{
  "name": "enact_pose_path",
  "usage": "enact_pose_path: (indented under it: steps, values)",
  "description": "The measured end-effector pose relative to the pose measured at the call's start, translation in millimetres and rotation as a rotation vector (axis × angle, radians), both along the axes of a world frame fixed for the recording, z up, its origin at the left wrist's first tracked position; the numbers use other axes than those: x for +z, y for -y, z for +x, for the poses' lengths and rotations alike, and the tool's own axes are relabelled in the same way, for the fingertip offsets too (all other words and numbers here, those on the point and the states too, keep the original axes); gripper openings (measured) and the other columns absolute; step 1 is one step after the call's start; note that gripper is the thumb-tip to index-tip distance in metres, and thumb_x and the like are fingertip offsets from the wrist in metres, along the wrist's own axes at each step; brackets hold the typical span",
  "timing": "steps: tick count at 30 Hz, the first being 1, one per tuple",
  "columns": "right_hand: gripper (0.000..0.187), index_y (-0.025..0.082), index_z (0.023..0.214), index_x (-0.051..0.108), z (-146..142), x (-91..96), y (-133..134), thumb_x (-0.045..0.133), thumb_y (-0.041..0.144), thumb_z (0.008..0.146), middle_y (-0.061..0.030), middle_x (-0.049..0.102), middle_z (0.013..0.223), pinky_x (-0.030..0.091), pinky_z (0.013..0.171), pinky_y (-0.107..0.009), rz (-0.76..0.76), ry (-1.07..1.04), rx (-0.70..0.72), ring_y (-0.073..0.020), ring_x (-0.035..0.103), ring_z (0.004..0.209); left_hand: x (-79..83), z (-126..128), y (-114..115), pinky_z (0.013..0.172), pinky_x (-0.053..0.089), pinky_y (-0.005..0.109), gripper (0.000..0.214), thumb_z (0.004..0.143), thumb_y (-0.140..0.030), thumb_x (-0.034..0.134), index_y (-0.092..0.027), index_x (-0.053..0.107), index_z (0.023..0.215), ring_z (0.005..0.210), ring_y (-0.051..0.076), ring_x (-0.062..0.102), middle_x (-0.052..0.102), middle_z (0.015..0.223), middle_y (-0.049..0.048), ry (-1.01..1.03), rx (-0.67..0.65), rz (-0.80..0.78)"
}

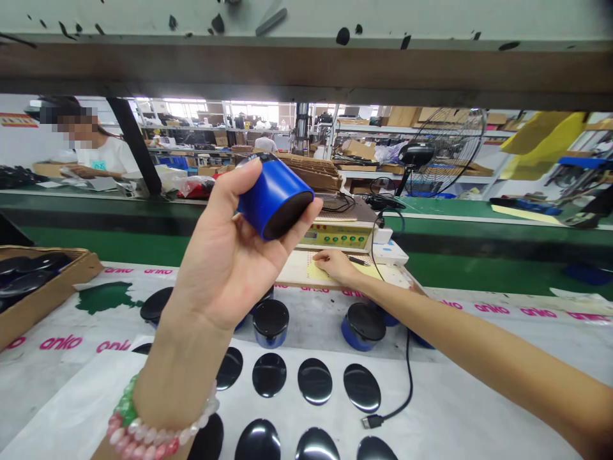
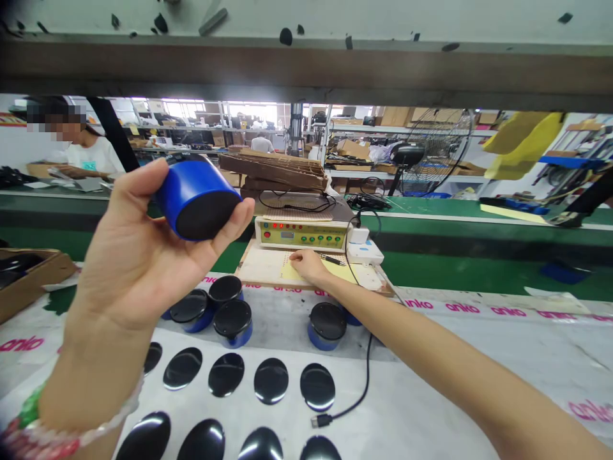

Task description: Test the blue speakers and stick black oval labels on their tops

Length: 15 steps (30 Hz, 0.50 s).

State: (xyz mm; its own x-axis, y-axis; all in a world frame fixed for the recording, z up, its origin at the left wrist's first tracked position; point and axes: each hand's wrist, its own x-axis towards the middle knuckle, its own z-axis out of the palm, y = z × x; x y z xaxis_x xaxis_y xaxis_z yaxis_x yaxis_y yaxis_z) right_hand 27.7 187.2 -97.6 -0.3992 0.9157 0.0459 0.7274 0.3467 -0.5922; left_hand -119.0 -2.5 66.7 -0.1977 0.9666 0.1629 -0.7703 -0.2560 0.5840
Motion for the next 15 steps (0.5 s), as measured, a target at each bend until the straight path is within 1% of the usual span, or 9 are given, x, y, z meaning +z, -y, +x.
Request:
enact_pose_path:
  steps: [5,10,15]
  values:
    - [0.028,0.017,0.115,0.058,-5.7,-0.1,-0.1,0.055,0.033,0.093,-0.0072,0.059,0.117,0.052,0.084,-0.039,-0.003,0.000,-0.081,-0.0201,0.060,0.099,-1.7,1.9,-2.0,0.089,0.058,0.040,0.011,0.081,-0.021,0.065,-0.018,0.055,0.086,0.094,0.020,0.066,0.065,0.092,0.0020,0.000,0.000,-0.019]
    - [0.028,0.017,0.115,0.058,-7.6,-0.2,0.4,0.055,0.033,0.093,-0.0074,0.058,0.118,0.051,0.084,-0.040,0.000,-0.016,-0.105,-0.0200,0.060,0.099,-3.4,0.8,-3.7,0.088,0.059,0.039,0.011,0.081,-0.023,0.065,-0.020,0.055,0.085,0.101,0.021,0.064,0.064,0.092,0.0016,-0.012,-0.009,-0.027]
    - [0.028,0.017,0.115,0.058,-8.7,-0.8,1.6,0.055,0.033,0.093,-0.0073,0.059,0.117,0.052,0.084,-0.040,-0.008,-0.031,-0.125,-0.0200,0.060,0.099,-5.8,1.4,-5.8,0.089,0.058,0.039,0.013,0.081,-0.023,0.065,-0.019,0.055,0.087,0.098,0.019,0.065,0.064,0.095,0.0020,-0.008,-0.031,-0.032]
